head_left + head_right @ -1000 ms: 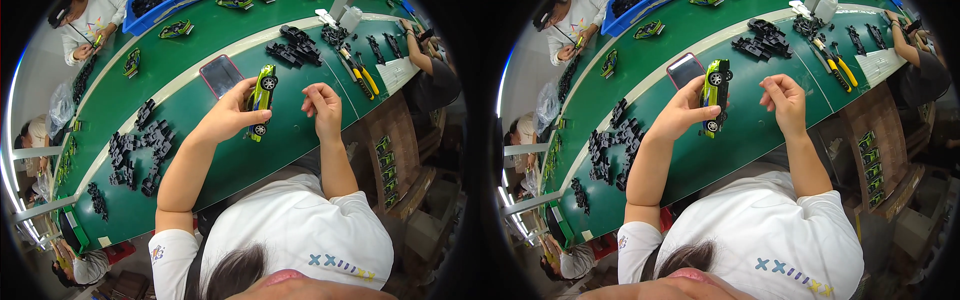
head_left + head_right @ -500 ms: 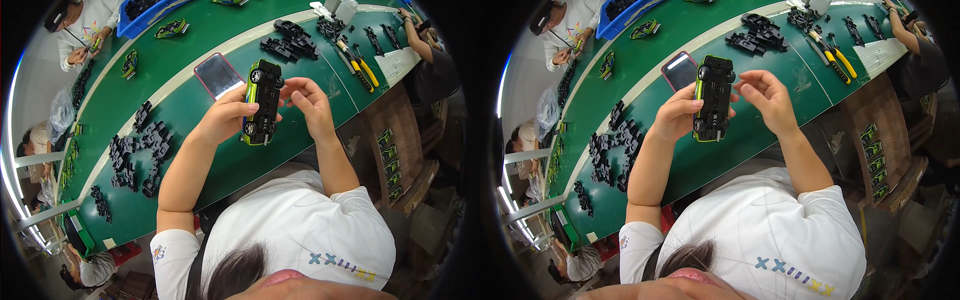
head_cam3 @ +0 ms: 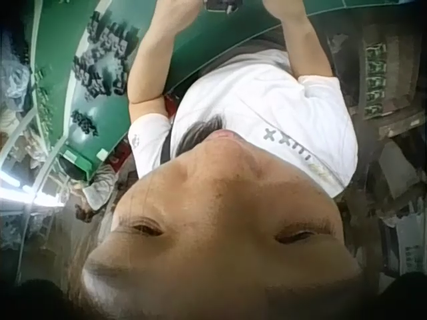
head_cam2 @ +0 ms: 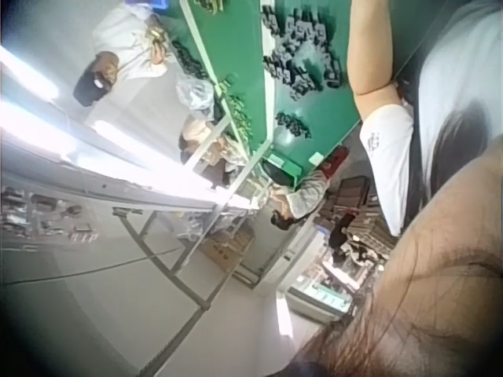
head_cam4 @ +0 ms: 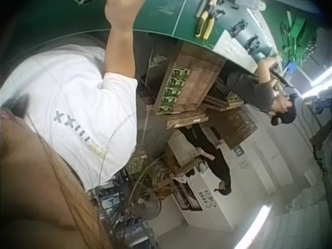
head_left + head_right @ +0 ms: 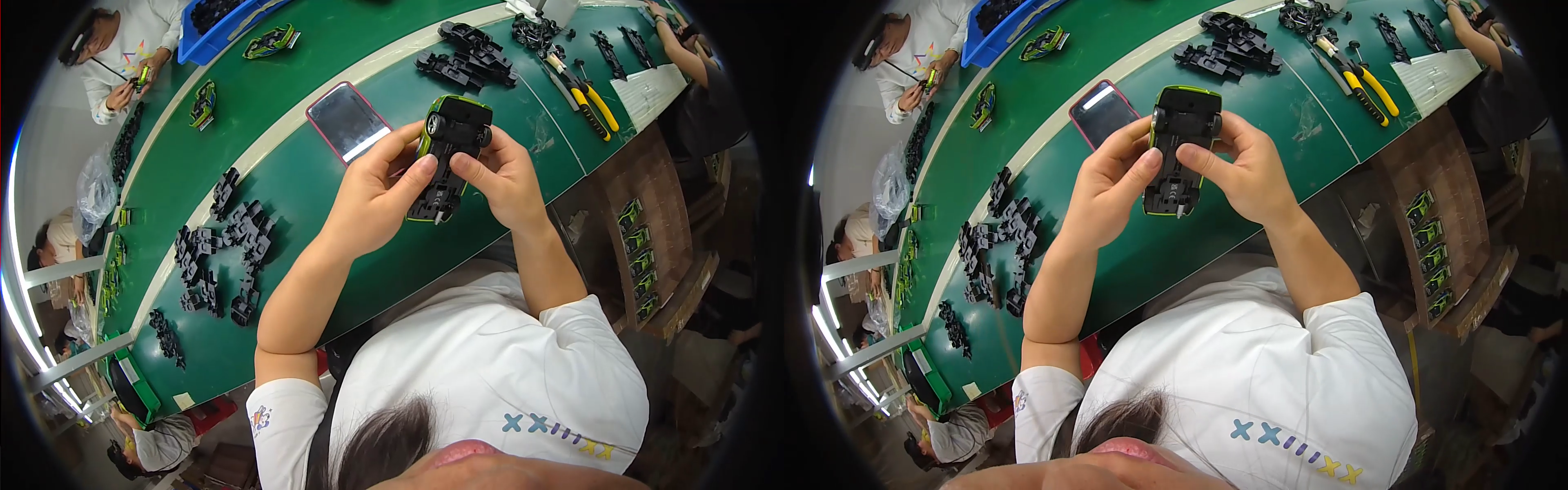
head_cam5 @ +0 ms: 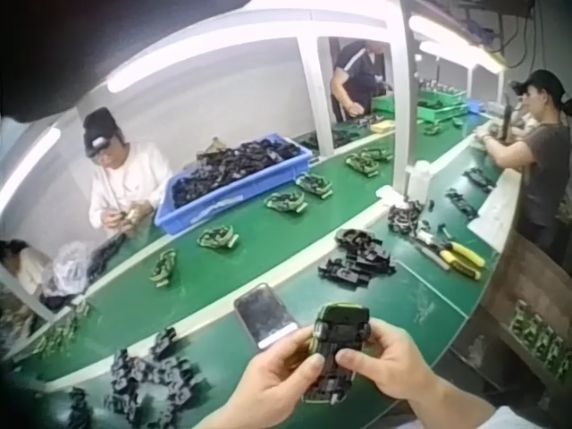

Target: The person assembles toy cars by inserting interior frames, attaching wheel axles, and fitting base plates onto the car bodies by hand.

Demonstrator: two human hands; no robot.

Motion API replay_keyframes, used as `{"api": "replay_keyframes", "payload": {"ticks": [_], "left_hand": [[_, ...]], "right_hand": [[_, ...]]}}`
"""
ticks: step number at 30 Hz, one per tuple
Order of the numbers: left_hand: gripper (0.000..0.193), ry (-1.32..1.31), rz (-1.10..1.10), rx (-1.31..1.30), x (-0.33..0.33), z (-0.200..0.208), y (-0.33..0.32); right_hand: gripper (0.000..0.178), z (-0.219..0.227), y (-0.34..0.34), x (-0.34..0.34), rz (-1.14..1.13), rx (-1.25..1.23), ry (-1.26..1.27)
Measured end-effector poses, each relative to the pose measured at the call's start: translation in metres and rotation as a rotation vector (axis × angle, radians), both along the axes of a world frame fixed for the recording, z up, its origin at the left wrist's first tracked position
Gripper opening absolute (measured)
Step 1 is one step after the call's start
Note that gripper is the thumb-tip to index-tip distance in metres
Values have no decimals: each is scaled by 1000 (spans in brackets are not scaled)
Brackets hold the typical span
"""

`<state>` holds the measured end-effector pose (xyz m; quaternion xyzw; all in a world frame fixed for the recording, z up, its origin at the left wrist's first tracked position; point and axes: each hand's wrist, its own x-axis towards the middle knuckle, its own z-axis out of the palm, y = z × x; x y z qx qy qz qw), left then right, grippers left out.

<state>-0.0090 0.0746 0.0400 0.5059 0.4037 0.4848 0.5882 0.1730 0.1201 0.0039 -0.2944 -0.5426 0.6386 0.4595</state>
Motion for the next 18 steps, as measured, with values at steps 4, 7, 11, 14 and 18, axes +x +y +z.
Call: {"api": "replay_keyframes", "payload": {"ticks": [4,7,11,14,18], "left_hand": [[43,150,89,84,4,3,-5],[41,179,98,93,4,7,-7],[37,239,117,180,4,3,-6],[34,302,177,224,7,-1,-7],[32,372,221,321,8,-5,-4]], "right_hand": [[36,10,-6,3,36,-51,-62],[33,11,-9,1,-18,29,-30],[32,13,-8,5,24,67,-9],[31,13,-7,4,-15,164,-52],[29,9,-6,2,-135,386,-188]]}}
